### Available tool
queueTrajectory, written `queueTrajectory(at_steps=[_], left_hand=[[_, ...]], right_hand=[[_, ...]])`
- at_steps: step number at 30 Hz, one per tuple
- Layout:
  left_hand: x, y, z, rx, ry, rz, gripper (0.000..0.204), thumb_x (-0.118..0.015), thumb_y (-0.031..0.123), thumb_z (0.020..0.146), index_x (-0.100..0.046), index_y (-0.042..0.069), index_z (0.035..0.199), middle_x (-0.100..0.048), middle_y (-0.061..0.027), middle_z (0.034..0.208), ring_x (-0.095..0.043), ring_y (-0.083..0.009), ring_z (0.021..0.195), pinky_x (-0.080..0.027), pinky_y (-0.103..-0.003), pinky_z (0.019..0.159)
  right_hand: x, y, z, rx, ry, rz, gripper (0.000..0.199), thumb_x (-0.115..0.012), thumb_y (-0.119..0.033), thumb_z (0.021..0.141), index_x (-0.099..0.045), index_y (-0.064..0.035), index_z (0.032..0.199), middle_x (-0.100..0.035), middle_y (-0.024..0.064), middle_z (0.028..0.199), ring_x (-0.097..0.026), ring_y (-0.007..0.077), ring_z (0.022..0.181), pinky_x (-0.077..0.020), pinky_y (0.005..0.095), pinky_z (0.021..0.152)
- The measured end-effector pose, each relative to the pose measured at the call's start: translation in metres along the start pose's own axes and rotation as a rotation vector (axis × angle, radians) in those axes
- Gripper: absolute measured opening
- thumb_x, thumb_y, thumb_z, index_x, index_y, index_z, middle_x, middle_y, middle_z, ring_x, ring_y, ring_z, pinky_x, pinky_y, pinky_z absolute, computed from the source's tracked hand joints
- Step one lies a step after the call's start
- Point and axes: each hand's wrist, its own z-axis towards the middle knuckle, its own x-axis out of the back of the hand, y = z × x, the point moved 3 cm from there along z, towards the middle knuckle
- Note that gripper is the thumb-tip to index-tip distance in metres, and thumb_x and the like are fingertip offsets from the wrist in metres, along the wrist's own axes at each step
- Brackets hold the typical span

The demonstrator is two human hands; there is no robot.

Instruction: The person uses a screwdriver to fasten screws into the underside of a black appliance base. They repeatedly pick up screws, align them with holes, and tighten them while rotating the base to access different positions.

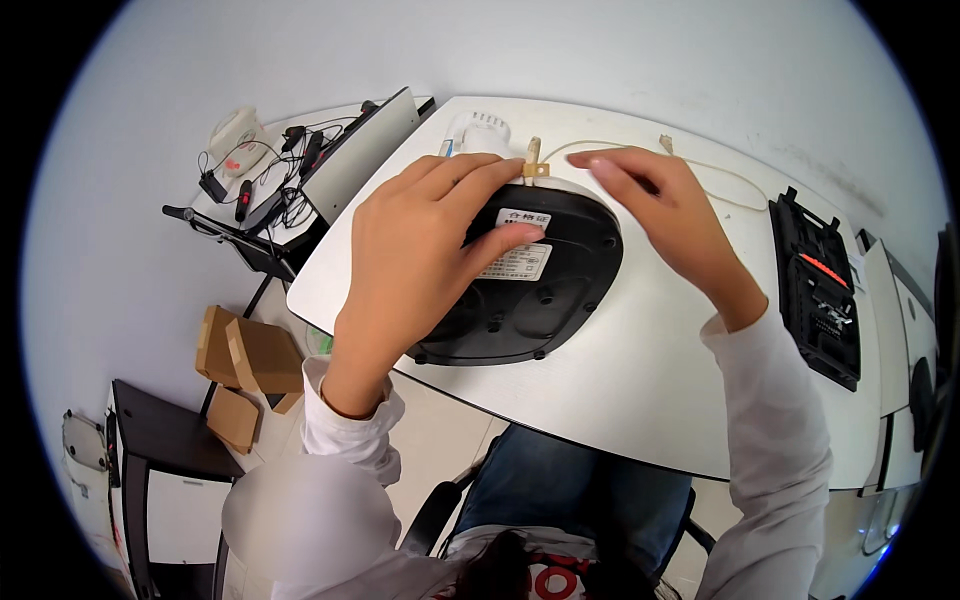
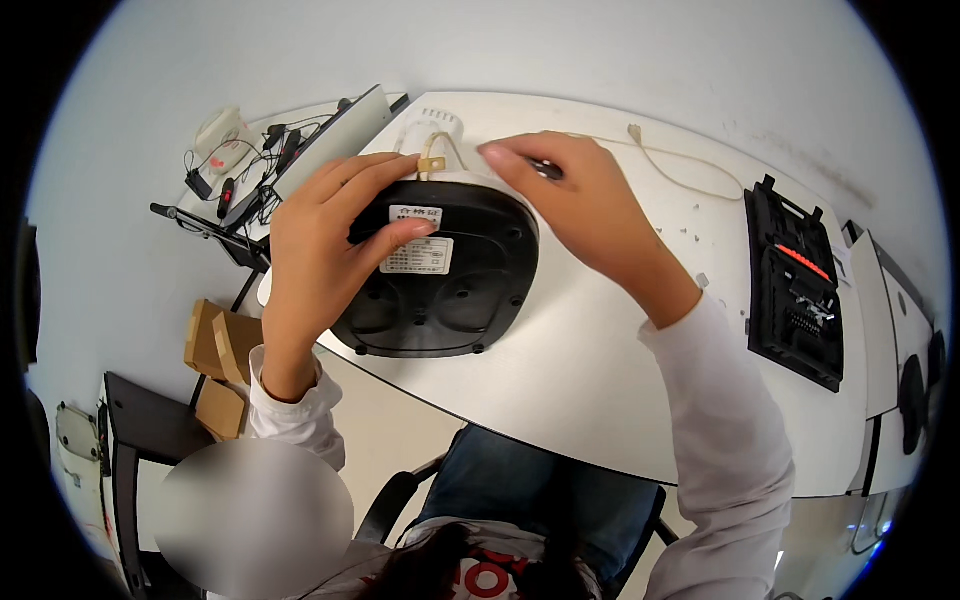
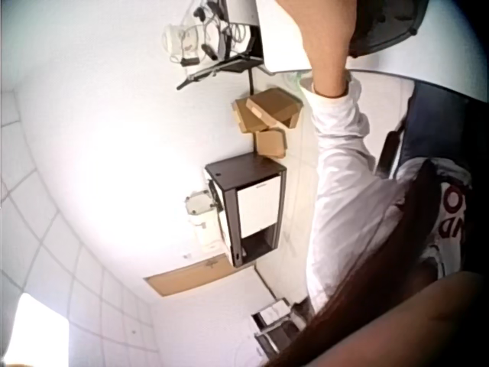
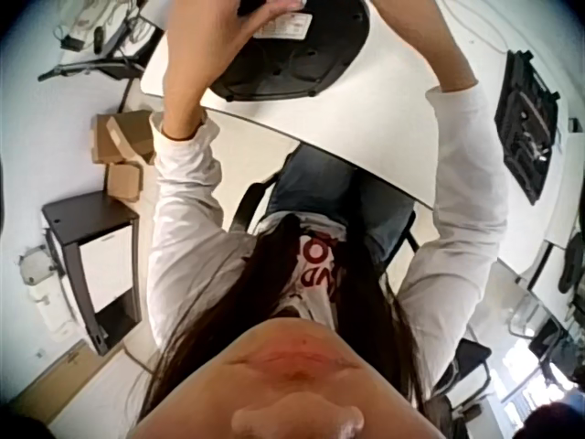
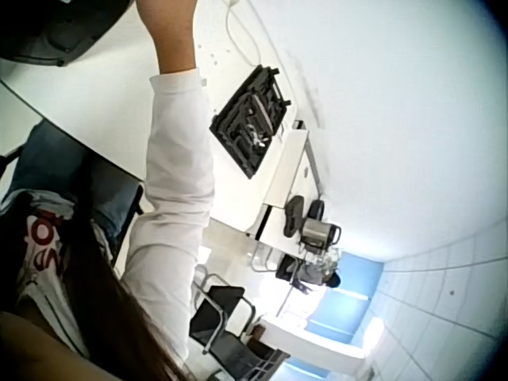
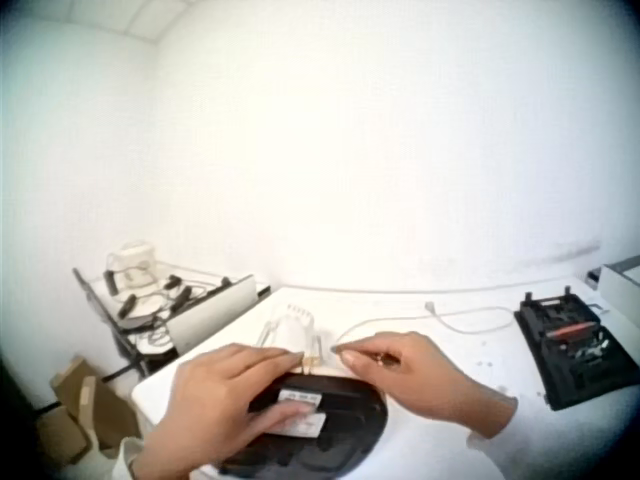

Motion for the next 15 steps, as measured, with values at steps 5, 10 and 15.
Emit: queueTrajectory(at_steps=[5,10,15], left_hand=[[0.002,0.002,0.002,-0.054,0.014,0.059,0.042,-0.08,0.019,0.068,-0.067,0.007,0.106,-0.069,-0.0081,0.103,-0.064,-0.0255,0.084,-0.052,-0.031,0.072],[-0.001,0.0,0.001,0.024,0.019,0.042,0.042,-0.081,0.015,0.069,-0.066,0.006,0.107,-0.068,-0.008,0.102,-0.064,-0.0252,0.083,-0.052,-0.029,0.072],[0.001,0.01,0.007,-0.013,-0.059,0.086,0.038,-0.078,0.018,0.074,-0.066,0.011,0.11,-0.067,-0.0078,0.097,-0.065,-0.026,0.082,-0.051,-0.031,0.071]], right_hand=[[0.012,0.003,-0.045,0.097,0.042,-0.297,0.037,-0.075,-0.027,0.082,-0.067,-0.005,0.11,-0.048,0.0027,0.074,-0.045,0.0122,0.067,-0.0388,0.0256,0.059],[-0.01,0.034,-0.046,0.102,0.133,0.019,0.039,-0.078,-0.02,0.08,-0.065,-0.0019,0.111,-0.046,0.0019,0.077,-0.042,0.0115,0.07,-0.0362,0.0249,0.06],[-0.014,0.036,-0.052,0.004,0.13,0.216,0.036,-0.075,-0.016,0.082,-0.063,0.0007,0.111,-0.044,0.0004,0.083,-0.039,0.0099,0.073,-0.036,0.0227,0.063]])
